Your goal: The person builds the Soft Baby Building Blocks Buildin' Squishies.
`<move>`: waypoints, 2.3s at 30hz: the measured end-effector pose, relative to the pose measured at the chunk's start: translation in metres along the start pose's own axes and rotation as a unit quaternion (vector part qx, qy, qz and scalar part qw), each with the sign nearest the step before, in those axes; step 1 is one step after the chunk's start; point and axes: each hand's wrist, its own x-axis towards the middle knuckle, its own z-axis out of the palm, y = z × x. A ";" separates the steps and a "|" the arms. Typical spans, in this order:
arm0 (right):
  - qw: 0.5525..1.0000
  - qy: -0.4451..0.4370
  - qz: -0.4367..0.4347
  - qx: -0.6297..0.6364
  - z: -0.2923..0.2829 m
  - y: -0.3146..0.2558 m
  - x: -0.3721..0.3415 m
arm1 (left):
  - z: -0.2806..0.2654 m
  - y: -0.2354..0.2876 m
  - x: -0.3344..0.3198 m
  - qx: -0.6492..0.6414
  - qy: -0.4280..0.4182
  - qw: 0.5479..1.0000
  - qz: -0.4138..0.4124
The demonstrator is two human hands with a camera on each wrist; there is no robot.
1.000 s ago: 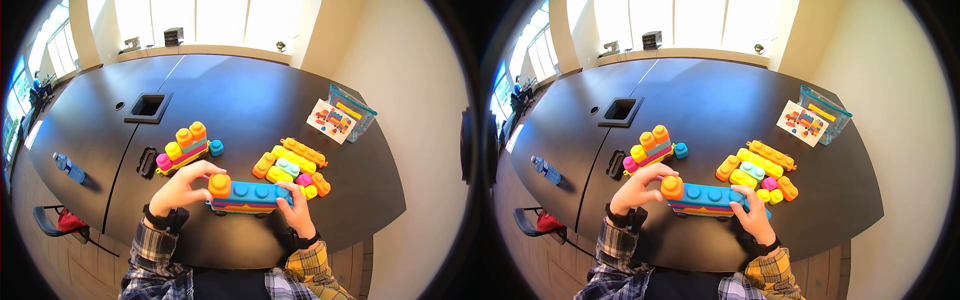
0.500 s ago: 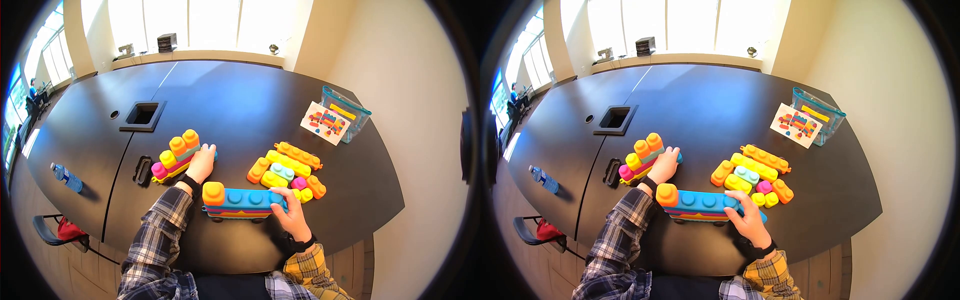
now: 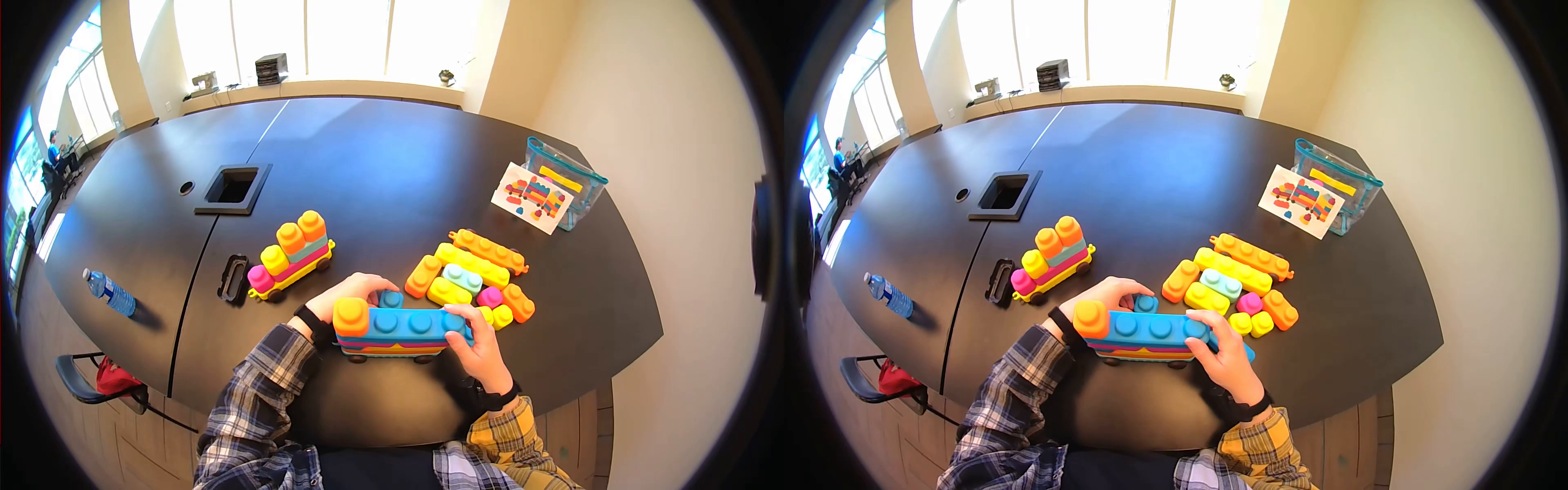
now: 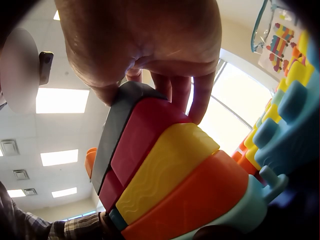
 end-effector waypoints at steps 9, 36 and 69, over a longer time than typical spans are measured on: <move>0.983 -0.107 0.150 -0.016 -0.012 -0.022 0.005 | -0.042 0.010 -0.088 -0.269 0.004 0.954 -0.135; 0.979 -0.126 0.153 -0.056 -0.015 0.090 0.211 | -0.056 -0.003 0.067 0.065 0.428 0.883 -0.179; 0.954 -0.206 0.174 -0.134 -0.009 0.104 0.206 | -0.041 0.002 -0.041 0.311 0.453 0.817 -0.175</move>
